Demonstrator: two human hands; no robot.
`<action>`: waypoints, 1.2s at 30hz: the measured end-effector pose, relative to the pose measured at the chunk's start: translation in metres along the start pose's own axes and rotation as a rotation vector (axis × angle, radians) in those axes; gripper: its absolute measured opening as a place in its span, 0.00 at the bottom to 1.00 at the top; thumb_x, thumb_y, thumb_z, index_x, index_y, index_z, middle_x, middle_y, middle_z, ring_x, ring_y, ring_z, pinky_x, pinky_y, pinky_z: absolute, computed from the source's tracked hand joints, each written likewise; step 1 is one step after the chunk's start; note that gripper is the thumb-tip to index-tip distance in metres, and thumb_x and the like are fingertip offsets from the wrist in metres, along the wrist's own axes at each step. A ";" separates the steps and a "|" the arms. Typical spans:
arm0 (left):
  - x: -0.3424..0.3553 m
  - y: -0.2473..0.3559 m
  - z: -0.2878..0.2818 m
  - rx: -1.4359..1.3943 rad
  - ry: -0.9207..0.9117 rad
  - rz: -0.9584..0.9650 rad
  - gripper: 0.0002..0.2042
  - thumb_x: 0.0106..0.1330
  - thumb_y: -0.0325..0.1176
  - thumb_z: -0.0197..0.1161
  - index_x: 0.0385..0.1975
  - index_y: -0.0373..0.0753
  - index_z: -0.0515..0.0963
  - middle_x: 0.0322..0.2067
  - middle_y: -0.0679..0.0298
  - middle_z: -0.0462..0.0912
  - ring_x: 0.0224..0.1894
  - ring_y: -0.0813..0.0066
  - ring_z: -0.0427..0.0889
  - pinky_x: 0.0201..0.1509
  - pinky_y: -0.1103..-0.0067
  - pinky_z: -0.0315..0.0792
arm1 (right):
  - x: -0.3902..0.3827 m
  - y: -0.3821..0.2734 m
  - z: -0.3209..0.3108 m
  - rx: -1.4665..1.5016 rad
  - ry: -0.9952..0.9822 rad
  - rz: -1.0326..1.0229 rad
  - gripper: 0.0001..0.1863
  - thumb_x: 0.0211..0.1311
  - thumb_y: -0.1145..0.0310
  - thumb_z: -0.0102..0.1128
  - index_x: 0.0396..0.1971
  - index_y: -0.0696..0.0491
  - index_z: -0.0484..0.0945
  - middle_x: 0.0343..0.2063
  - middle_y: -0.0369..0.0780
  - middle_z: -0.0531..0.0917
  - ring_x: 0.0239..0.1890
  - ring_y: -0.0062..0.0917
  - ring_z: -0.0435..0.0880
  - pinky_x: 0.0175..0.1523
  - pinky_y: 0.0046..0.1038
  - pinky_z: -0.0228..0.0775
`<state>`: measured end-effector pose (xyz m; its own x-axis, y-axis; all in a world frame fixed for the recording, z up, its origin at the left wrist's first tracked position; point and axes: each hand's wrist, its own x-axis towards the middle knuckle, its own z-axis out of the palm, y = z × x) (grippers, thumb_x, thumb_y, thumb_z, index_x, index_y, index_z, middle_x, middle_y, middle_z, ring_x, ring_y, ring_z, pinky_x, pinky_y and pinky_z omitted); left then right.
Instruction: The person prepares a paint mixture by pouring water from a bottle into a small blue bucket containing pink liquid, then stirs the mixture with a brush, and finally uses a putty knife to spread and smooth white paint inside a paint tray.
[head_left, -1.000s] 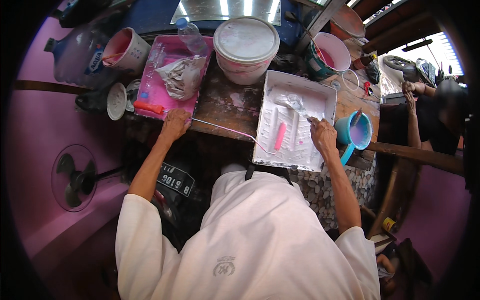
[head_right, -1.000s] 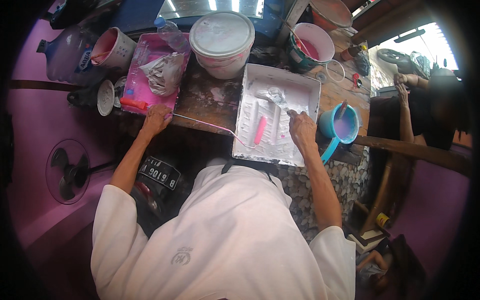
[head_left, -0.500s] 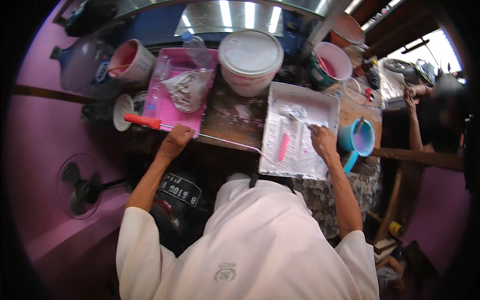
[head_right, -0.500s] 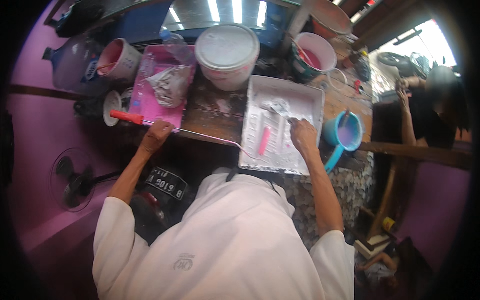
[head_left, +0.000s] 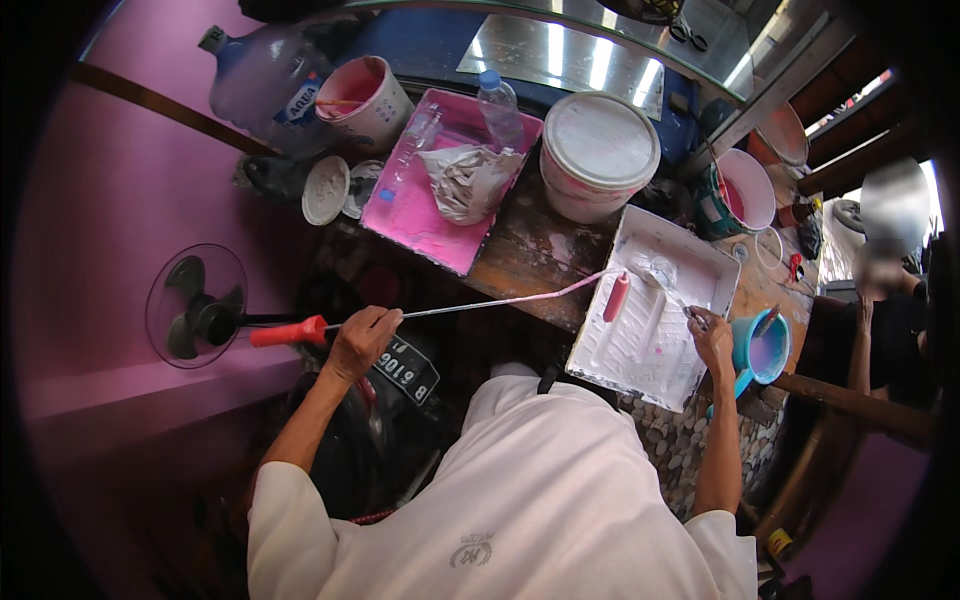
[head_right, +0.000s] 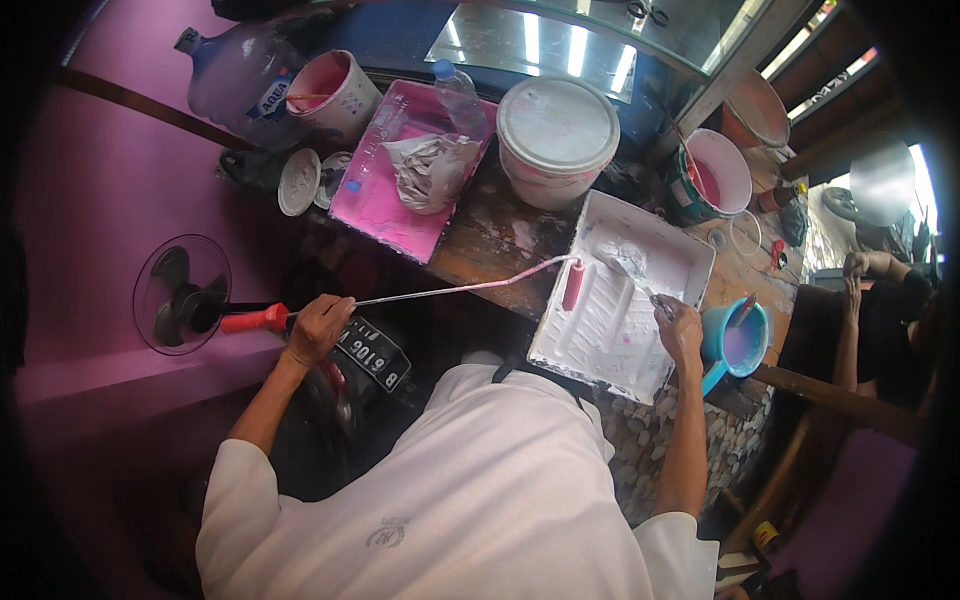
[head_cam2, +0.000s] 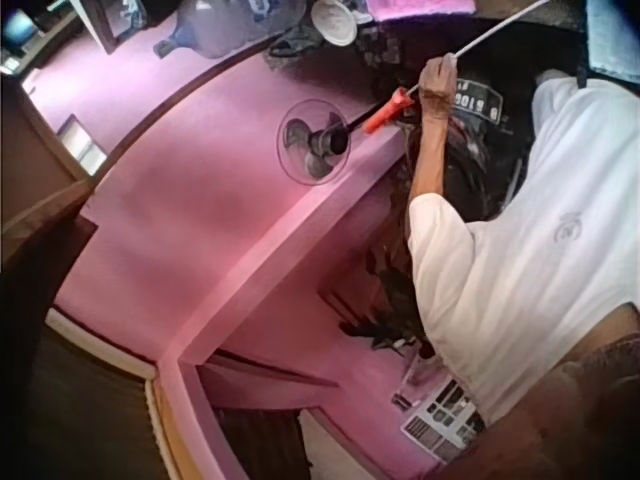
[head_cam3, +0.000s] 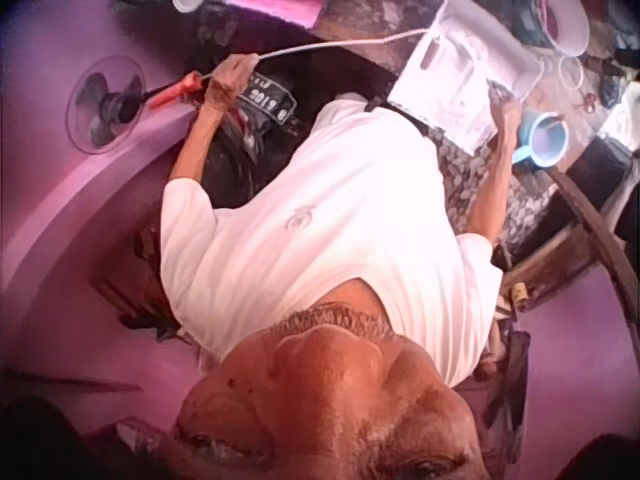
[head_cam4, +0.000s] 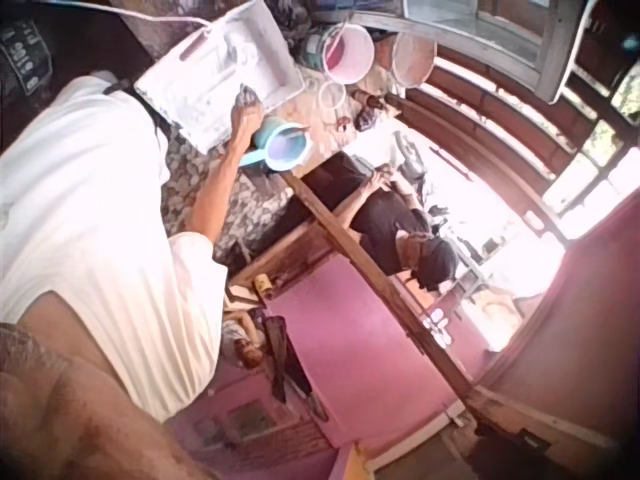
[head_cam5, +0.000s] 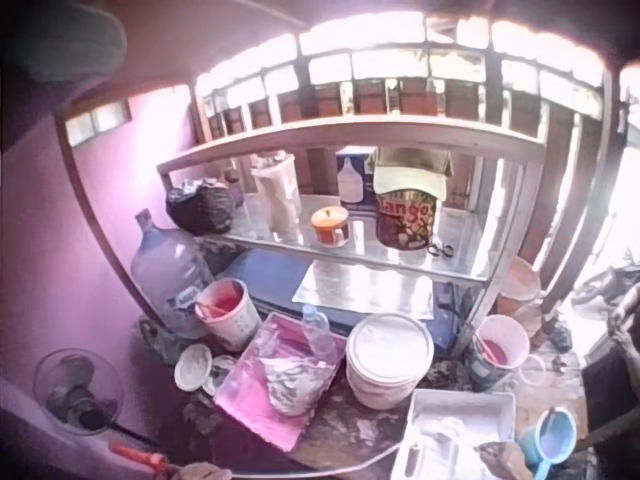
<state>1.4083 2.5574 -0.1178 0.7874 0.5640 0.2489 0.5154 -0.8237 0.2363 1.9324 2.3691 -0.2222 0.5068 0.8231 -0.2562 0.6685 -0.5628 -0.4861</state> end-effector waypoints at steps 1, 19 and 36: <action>-0.006 0.007 -0.004 -0.031 0.033 -0.069 0.07 0.54 0.22 0.61 0.33 0.32 0.76 0.26 0.59 0.75 0.28 0.64 0.77 0.31 0.74 0.73 | -0.001 0.000 -0.001 -0.003 -0.009 -0.021 0.16 0.52 0.63 0.58 0.40 0.51 0.81 0.36 0.46 0.82 0.39 0.39 0.81 0.46 0.33 0.70; -0.045 0.038 0.049 -0.391 0.412 -1.097 0.09 0.62 0.33 0.58 0.30 0.33 0.77 0.19 0.62 0.77 0.21 0.76 0.76 0.27 0.78 0.70 | -0.010 0.021 0.008 0.158 -0.013 -0.014 0.18 0.50 0.66 0.61 0.44 0.52 0.80 0.34 0.49 0.82 0.34 0.33 0.82 0.43 0.30 0.70; 0.017 -0.104 0.160 -0.503 0.341 -1.024 0.07 0.61 0.33 0.59 0.31 0.35 0.78 0.21 0.66 0.79 0.21 0.81 0.77 0.20 0.84 0.70 | -0.022 0.009 0.019 -0.165 0.110 -0.070 0.16 0.53 0.62 0.57 0.43 0.44 0.79 0.27 0.47 0.78 0.34 0.41 0.79 0.40 0.40 0.70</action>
<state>1.4221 2.6429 -0.2881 -0.0828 0.9952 -0.0512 0.6013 0.0909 0.7938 1.9173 2.3478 -0.2366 0.5063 0.8526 -0.1294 0.7798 -0.5167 -0.3534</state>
